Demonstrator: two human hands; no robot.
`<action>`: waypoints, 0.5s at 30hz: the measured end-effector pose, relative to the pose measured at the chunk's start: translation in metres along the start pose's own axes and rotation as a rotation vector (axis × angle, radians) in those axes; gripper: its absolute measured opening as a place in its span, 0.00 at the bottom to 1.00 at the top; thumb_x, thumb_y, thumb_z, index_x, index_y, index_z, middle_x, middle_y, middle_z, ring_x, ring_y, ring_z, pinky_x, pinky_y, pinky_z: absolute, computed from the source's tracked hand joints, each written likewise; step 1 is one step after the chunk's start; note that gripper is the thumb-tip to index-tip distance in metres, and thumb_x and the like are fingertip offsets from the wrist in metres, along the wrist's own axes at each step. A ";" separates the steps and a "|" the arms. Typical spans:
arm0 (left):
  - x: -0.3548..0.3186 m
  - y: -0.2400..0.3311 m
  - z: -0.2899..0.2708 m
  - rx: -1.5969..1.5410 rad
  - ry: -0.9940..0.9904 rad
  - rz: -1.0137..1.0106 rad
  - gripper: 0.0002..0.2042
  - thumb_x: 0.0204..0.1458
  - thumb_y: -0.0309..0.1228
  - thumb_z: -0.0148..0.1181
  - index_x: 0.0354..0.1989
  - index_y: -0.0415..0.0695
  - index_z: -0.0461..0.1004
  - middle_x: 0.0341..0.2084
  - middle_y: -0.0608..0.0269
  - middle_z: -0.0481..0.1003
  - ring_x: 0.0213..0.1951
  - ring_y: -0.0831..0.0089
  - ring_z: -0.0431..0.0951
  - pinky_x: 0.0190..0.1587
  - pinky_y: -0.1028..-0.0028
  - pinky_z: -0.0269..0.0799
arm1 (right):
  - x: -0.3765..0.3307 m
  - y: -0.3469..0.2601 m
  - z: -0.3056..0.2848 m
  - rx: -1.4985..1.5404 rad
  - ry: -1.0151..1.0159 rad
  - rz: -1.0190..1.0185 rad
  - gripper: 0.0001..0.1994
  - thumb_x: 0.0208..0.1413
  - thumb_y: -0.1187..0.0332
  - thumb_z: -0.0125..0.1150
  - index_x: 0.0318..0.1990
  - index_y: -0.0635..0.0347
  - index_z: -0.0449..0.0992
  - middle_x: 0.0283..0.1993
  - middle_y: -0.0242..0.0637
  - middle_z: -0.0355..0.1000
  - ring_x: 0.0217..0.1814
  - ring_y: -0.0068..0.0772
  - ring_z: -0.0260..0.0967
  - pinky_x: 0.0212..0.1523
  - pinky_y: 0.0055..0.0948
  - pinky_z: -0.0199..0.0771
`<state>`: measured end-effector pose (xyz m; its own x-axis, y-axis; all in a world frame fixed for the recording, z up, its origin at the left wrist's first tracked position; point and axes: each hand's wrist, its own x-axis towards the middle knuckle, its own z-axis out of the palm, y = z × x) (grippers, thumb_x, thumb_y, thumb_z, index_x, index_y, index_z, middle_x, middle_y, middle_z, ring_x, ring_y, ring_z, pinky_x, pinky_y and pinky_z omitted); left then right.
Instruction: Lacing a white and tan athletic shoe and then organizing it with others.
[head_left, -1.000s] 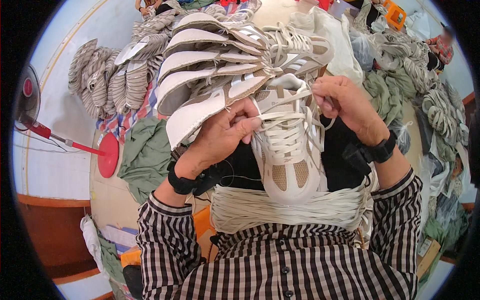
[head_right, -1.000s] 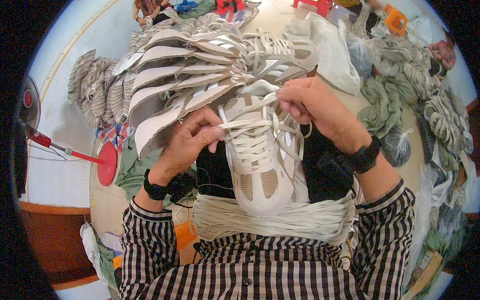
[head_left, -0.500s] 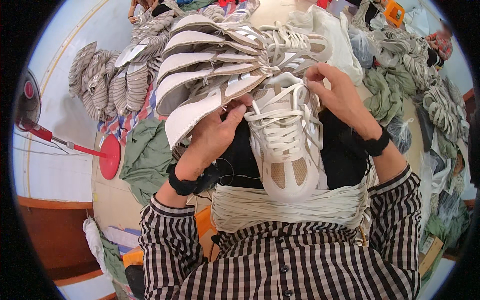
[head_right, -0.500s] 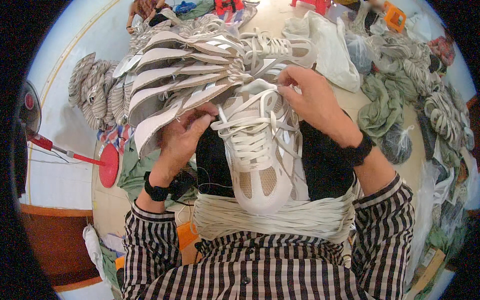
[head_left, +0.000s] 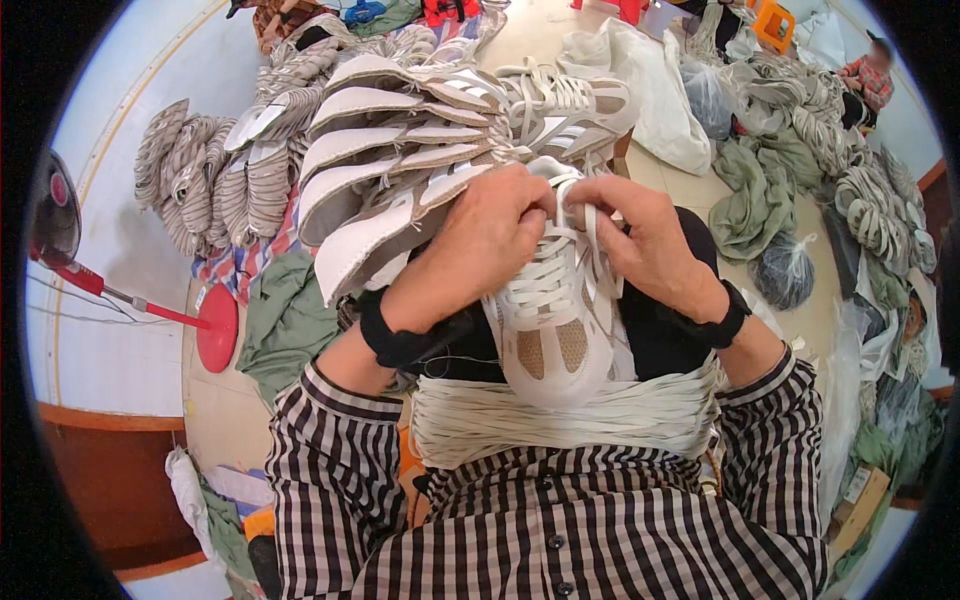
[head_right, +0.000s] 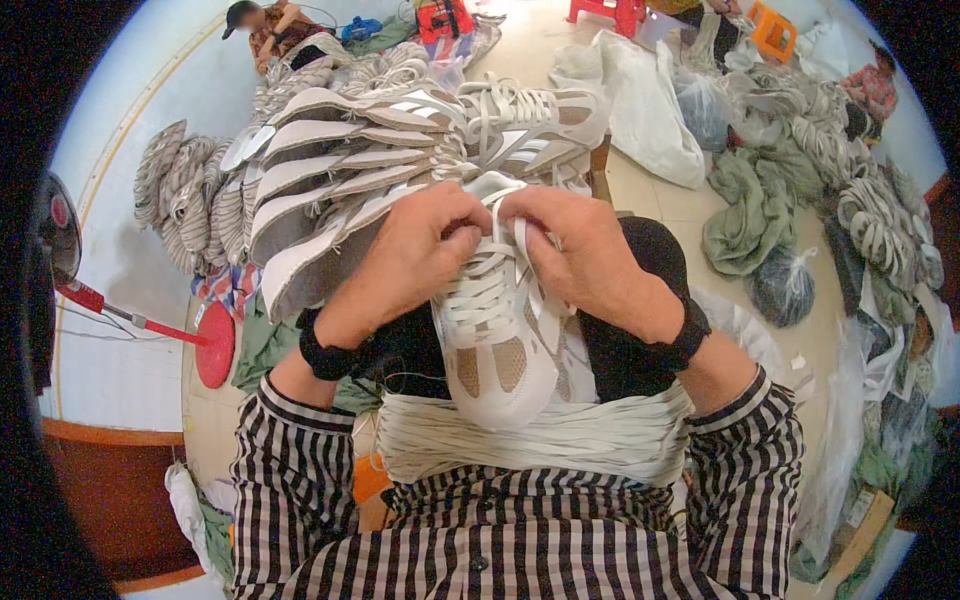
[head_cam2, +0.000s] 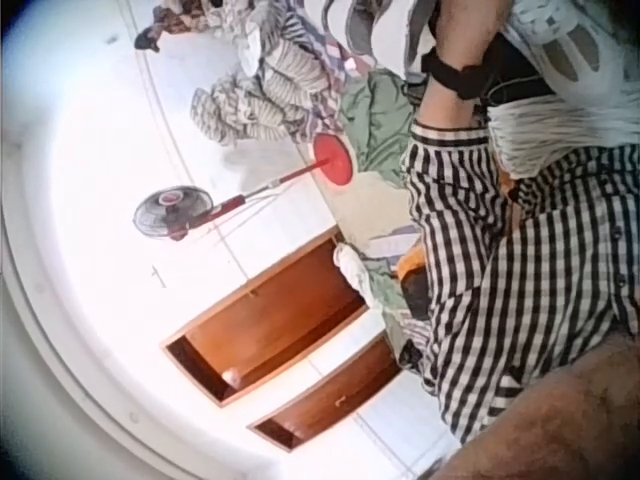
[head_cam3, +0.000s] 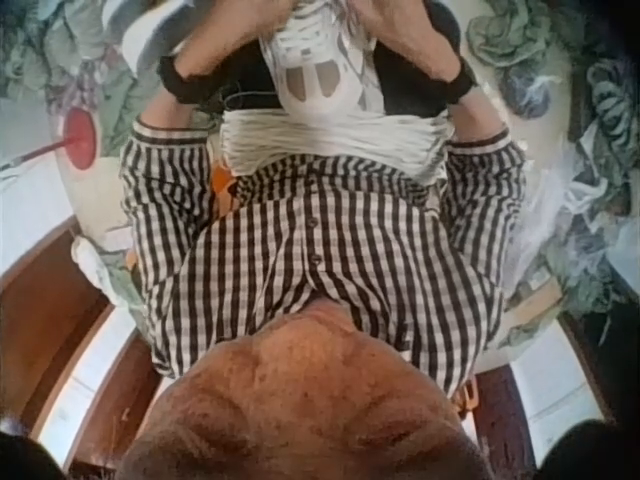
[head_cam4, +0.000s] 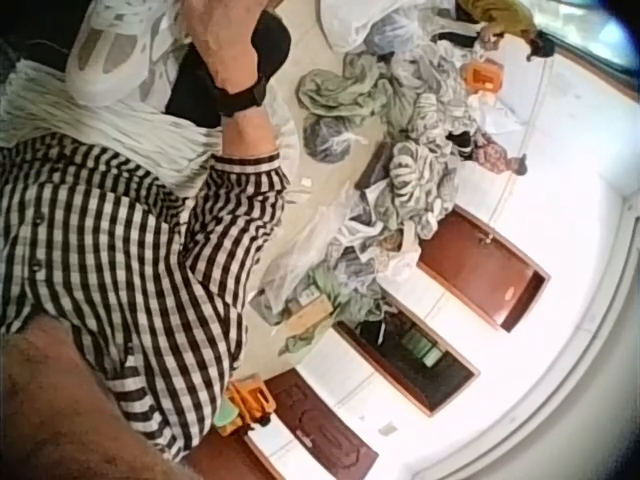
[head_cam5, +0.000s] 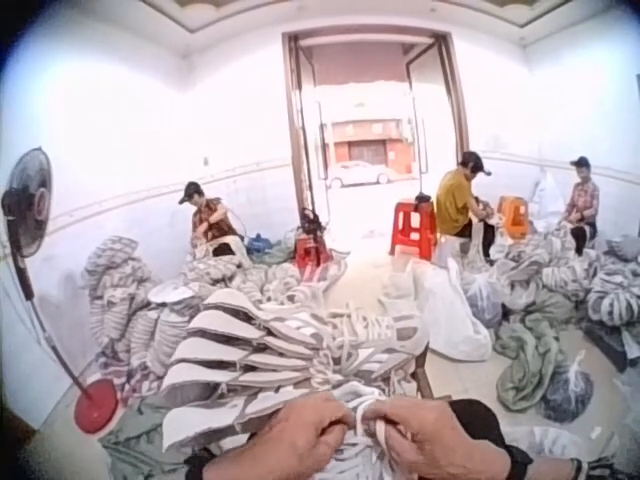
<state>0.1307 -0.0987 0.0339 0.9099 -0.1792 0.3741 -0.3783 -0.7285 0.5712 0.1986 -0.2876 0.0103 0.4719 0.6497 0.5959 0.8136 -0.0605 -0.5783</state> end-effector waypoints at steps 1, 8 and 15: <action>0.002 0.000 0.000 -0.018 -0.044 -0.090 0.08 0.45 0.25 0.54 0.33 0.37 0.75 0.25 0.55 0.71 0.29 0.66 0.71 0.35 0.71 0.67 | 0.000 0.001 0.000 0.054 0.024 0.106 0.06 0.48 0.78 0.55 0.35 0.63 0.73 0.29 0.39 0.71 0.28 0.35 0.68 0.32 0.30 0.69; 0.006 -0.001 0.005 -0.126 -0.085 -0.206 0.08 0.44 0.26 0.57 0.31 0.36 0.75 0.21 0.63 0.70 0.25 0.76 0.68 0.30 0.75 0.65 | -0.008 0.014 0.008 0.473 0.004 0.455 0.03 0.53 0.75 0.56 0.32 0.65 0.71 0.23 0.25 0.65 0.27 0.13 0.58 0.27 0.19 0.62; 0.010 -0.005 0.003 -0.217 -0.193 -0.268 0.06 0.43 0.25 0.57 0.28 0.35 0.75 0.17 0.67 0.68 0.23 0.81 0.64 0.27 0.77 0.63 | -0.006 0.010 0.014 0.304 0.000 0.444 0.02 0.53 0.76 0.55 0.32 0.66 0.71 0.24 0.25 0.66 0.26 0.14 0.58 0.27 0.19 0.61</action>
<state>0.1420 -0.0984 0.0322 0.9887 -0.1378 0.0583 -0.1314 -0.6136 0.7786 0.1997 -0.2818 -0.0067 0.7483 0.6115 0.2571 0.4003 -0.1072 -0.9101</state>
